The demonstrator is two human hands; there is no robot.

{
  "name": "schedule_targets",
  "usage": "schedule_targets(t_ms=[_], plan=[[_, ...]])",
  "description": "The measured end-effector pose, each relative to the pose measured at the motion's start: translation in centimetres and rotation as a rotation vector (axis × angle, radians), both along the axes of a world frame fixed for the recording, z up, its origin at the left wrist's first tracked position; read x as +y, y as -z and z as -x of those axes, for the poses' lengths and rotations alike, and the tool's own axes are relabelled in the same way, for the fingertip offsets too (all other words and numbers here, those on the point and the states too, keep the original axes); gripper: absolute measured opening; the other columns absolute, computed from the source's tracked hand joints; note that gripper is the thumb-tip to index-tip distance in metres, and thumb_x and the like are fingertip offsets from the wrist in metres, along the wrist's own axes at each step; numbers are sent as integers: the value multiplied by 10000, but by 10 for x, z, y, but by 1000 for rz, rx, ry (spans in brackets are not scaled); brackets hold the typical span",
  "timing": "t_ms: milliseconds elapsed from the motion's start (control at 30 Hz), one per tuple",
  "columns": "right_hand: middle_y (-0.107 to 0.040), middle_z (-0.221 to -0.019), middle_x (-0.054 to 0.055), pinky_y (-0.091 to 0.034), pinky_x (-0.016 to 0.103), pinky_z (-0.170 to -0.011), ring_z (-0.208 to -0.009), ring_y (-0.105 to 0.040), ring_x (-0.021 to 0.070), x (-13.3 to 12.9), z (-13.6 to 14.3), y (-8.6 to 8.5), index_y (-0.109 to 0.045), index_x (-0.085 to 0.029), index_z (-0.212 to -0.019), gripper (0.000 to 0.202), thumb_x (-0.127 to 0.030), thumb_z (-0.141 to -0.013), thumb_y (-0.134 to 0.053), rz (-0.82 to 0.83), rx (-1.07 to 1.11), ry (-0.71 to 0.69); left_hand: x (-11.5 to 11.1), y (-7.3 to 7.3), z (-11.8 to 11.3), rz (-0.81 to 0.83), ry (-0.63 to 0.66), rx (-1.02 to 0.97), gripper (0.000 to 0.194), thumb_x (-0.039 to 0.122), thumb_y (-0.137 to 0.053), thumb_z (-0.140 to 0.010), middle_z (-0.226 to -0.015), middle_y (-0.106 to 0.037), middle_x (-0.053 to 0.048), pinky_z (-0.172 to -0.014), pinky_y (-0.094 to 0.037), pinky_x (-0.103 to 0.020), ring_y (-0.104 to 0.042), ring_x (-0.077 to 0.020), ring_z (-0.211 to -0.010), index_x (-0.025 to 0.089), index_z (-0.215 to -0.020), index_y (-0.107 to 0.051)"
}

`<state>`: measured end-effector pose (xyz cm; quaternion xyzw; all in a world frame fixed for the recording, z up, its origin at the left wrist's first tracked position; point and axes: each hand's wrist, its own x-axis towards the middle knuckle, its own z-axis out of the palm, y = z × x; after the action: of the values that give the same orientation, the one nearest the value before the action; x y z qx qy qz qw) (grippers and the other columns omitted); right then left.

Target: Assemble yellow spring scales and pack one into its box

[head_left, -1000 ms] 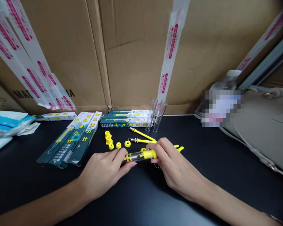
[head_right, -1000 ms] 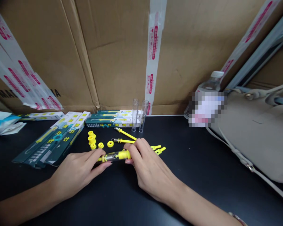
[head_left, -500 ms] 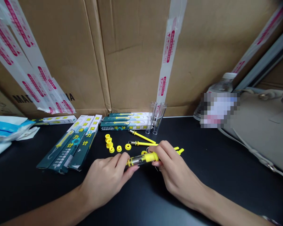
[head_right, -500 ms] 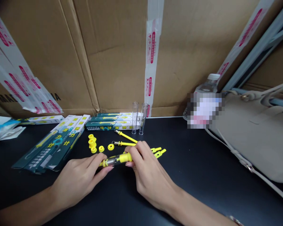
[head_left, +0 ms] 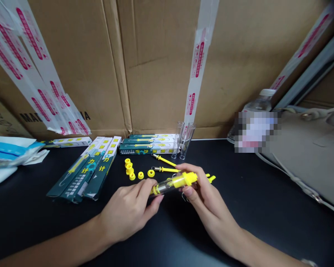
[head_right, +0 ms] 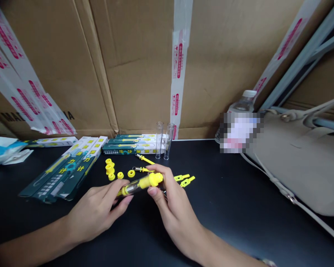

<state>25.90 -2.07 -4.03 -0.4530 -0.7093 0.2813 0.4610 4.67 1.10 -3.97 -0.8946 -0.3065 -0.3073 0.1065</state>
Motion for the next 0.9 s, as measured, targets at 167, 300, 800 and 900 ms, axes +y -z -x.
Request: schedule_targets(t_ms=[167,300,800,900], plan=[[-618,-1351,54,-438,401,-1092,-1277,-564,226,-5,10,-3,-443,-335,-1425,365,-398,-1070,-388,42,174,-136,-4,0,-4,95,60,-39,228,233,-342,-1055,-956,-758,-99,-710,-644,-325,-771,-225,-808,126,-1182,-497],[-501,-1483,29,-333,433,-1175,-1382,-446,219,-1,7,-3,-513,-368,-1407,358,-391,-1067,-402,-43,76,-97,-1,1,-3,111,72,-28,266,186,-336,-1055,-1105,-740,-127,-856,-629,-387,-750,-245,-960,129,-1272,-479],[-711,-1234,52,-522,375,-1046,-1160,-668,209,6,19,-6,-625,-260,-1243,349,-369,-921,-706,288,600,-247,8,10,0,386,94,-271,280,354,-514,-1030,-1124,-776,-64,-868,-613,-258,-769,-193,-931,184,-1208,-647],[-746,-1140,49,-545,373,-1011,-1105,-695,214,10,21,-5,-673,-243,-1166,276,-351,-916,-714,329,658,-201,8,9,1,442,34,-312,329,431,-594,-975,-999,-796,-20,-770,-617,-230,-769,-172,-803,212,-1214,-652]])
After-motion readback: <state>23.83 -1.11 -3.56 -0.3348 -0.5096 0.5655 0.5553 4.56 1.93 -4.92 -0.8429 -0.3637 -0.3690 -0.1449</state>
